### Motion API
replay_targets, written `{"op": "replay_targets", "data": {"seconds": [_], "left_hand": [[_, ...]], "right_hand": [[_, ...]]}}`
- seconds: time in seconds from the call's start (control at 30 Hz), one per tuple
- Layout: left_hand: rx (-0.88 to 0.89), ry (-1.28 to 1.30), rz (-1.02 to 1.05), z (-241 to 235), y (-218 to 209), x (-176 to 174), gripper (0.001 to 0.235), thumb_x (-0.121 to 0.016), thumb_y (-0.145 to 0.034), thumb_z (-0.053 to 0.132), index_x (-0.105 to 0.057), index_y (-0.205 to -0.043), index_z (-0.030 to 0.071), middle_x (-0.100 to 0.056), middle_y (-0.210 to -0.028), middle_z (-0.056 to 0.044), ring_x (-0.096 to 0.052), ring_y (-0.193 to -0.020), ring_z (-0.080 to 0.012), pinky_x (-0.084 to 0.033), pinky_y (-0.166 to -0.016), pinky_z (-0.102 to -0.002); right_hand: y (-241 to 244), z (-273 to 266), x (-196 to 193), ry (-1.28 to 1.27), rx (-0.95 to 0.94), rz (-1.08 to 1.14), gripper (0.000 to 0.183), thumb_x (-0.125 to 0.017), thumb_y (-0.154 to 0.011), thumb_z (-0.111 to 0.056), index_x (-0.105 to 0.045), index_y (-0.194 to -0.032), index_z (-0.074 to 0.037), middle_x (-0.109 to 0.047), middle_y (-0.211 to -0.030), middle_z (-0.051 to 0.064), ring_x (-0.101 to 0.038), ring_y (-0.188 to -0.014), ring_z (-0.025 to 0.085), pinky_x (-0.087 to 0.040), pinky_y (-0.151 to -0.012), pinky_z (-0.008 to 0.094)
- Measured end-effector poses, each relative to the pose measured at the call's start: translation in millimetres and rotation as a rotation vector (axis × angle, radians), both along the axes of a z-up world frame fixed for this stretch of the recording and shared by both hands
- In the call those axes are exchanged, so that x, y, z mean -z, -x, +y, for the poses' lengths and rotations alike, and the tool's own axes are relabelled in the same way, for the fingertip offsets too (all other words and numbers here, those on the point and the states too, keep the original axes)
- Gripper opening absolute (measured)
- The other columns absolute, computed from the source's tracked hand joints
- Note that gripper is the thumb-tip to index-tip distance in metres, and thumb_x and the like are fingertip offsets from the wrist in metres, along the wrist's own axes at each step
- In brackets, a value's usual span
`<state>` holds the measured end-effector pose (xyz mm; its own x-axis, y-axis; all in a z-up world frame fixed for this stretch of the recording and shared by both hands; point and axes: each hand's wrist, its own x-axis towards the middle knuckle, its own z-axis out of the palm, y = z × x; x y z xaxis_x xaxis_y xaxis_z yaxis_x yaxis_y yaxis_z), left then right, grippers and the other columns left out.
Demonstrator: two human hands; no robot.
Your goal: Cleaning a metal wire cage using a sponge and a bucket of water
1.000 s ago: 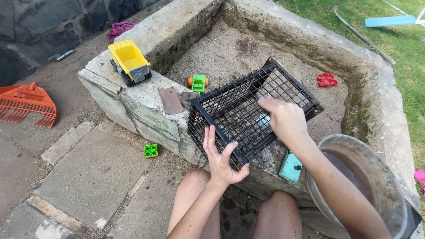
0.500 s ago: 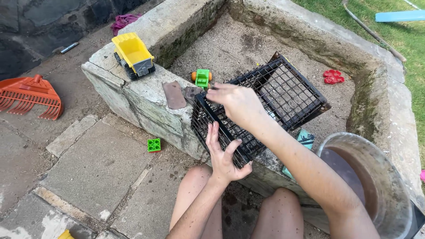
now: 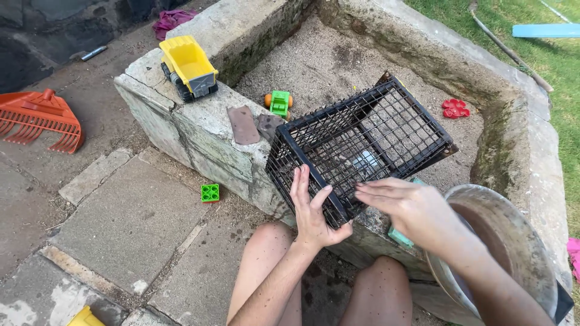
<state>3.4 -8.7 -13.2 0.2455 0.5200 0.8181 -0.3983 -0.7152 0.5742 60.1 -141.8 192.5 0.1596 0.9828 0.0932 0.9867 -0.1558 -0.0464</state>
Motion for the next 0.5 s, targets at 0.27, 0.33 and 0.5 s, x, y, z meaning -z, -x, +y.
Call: {"op": "replay_targets", "data": {"seconds": [0.27, 0.33, 0.5], "left_hand": [[-0.017, -0.023, 0.007, 2, 1, -3, 0.070, -0.072, -0.070, 0.047, -0.049, -0.129, 0.017, -0.031, -0.157, -0.036, -0.032, -0.141, -0.0616, -0.029, -0.110, -0.071], [-0.021, -0.022, 0.011, 0, -1, 1, 0.070, -0.072, -0.071, 0.049, -0.049, -0.129, 0.017, -0.031, -0.157, -0.035, -0.032, -0.141, -0.0611, -0.029, -0.110, -0.070], [-0.027, -0.013, 0.001, 2, -4, 7, 0.068, -0.071, -0.072, 0.054, -0.051, -0.126, 0.018, -0.033, -0.156, -0.035, -0.033, -0.141, -0.0596, -0.029, -0.111, -0.069]], "right_hand": [[-66, 100, 8, -0.265, -0.021, 0.064, 0.042, -0.052, -0.090, 0.015, -0.074, -0.121, -0.004, -0.074, -0.121, 0.016, -0.068, -0.117, 0.030, -0.053, -0.102, 0.041], [-70, 120, 31, -0.304, -0.067, 0.064, 0.039, -0.055, -0.090, 0.015, -0.074, -0.120, -0.003, -0.074, -0.121, 0.016, -0.067, -0.119, 0.029, -0.053, -0.102, 0.038], [-26, 79, 36, -0.201, -0.093, -0.164, 0.040, -0.059, -0.084, 0.014, -0.074, -0.116, -0.005, -0.076, -0.114, 0.016, -0.070, -0.112, 0.026, -0.057, -0.097, 0.033]]}}
